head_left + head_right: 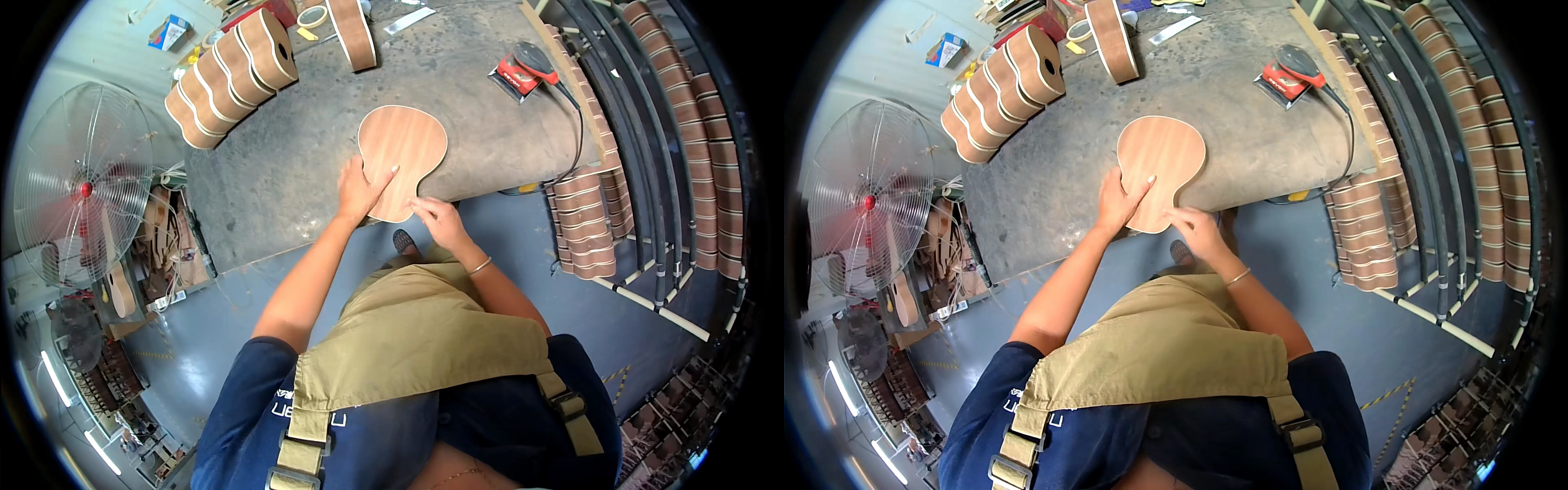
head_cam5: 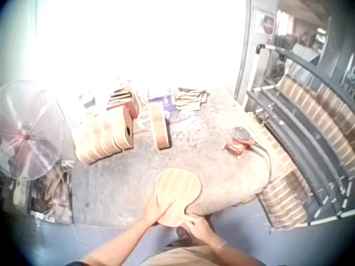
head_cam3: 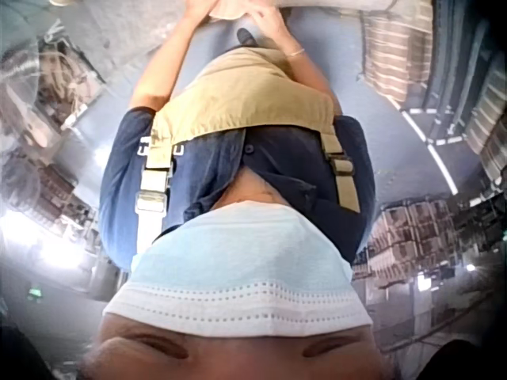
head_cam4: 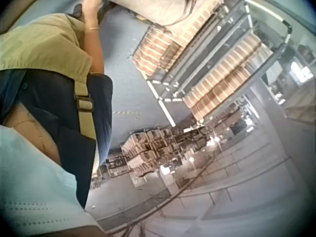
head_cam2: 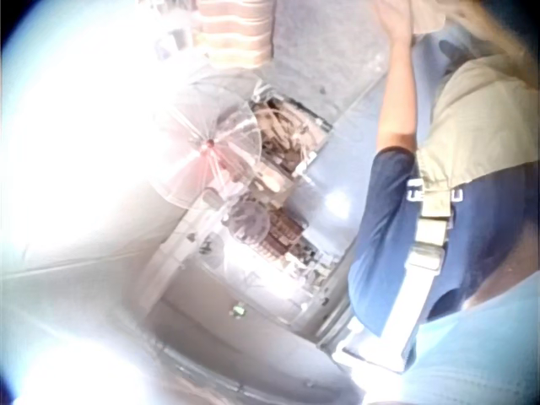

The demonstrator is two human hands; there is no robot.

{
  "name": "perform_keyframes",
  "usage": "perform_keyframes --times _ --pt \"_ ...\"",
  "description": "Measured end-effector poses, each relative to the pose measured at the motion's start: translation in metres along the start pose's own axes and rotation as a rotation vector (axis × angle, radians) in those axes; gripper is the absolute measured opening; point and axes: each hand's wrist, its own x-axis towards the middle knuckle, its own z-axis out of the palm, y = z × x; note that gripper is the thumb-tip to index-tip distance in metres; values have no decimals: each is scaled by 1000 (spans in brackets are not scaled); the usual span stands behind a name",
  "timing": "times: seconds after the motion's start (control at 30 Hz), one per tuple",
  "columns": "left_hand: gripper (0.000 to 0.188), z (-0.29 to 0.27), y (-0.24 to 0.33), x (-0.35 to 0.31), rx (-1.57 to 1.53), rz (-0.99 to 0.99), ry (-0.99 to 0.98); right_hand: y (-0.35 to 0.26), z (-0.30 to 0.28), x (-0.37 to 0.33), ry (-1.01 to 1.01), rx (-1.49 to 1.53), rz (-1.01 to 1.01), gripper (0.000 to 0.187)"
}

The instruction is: The person applies a thin binding strip to the edges of a ukulele body using a small metal tool to press it down and their fingers to align it. They then wipe the surface of a wooden soundboard and place the component on a stack of similar items.

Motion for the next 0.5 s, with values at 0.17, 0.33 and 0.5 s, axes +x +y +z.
perform_keyframes --times 0.17,0.33,0.5 --pt "83 -4 17 0 34 -9 63 15 33 -63 -414 -94 -86 20" --pt "139 2 61 -23 316 34 132 -12 -39 -58 -20 -94 77 20" --pt "141 13 73 -25 306 -101 24 5 -66 -62 26 -305 87 17"
